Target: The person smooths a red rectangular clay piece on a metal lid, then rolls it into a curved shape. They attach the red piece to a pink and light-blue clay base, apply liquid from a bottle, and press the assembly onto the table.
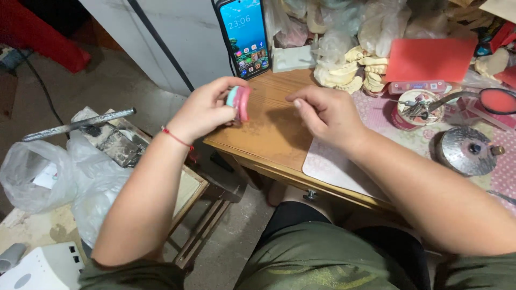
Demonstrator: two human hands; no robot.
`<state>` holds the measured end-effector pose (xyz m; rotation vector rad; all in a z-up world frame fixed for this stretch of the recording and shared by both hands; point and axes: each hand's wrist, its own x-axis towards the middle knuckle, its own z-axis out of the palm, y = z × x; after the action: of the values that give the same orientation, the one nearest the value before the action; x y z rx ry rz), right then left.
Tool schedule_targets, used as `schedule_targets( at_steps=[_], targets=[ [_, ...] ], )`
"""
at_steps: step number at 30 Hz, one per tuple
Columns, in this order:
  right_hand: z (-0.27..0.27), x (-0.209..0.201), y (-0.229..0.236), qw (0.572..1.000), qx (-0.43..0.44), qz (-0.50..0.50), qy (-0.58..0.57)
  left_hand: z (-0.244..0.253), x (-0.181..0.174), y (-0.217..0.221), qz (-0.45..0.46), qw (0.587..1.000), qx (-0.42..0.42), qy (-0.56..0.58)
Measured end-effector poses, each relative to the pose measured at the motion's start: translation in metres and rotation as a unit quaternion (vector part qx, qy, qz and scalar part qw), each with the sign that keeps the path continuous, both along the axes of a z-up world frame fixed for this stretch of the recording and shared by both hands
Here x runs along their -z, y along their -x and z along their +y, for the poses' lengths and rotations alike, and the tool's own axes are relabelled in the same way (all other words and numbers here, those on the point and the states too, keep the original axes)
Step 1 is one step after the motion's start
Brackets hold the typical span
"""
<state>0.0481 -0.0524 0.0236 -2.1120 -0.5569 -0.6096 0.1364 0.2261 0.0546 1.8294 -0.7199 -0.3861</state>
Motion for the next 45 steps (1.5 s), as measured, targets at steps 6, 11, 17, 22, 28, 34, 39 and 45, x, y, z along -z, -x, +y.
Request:
schedule_targets(
  at_steps=[6,11,17,22,28,34,39,45],
  targets=[
    [-0.002,0.015,-0.002,0.997,0.043,-0.026,0.059,-0.052,-0.011,-0.011,-0.338,0.837,0.046,-0.428],
    [-0.004,0.016,-0.005,0.997,0.06,-0.01,0.054,-0.083,-0.003,-0.008,-0.373,0.785,0.065,-0.491],
    [-0.007,0.017,-0.007,0.996,0.052,0.016,0.072,-0.09,-0.004,-0.001,-0.375,0.768,0.069,-0.514],
    [-0.006,0.017,-0.01,0.995,0.044,0.024,0.081,-0.068,-0.041,0.012,-0.326,0.816,0.085,-0.471],
    [0.0,0.003,-0.007,0.994,-0.014,0.013,0.104,-0.017,-0.008,-0.001,-0.288,0.928,0.02,-0.233],
    [0.012,-0.001,-0.002,0.982,-0.07,-0.001,0.175,-0.001,0.054,0.012,-0.34,0.94,-0.038,-0.007],
    [0.012,0.003,-0.005,0.975,-0.108,-0.002,0.196,-0.003,0.067,0.017,-0.31,0.948,-0.068,0.031],
    [0.008,0.02,-0.012,0.972,-0.095,-0.003,0.216,-0.006,0.064,0.024,-0.378,0.922,-0.08,0.013]
  ],
)
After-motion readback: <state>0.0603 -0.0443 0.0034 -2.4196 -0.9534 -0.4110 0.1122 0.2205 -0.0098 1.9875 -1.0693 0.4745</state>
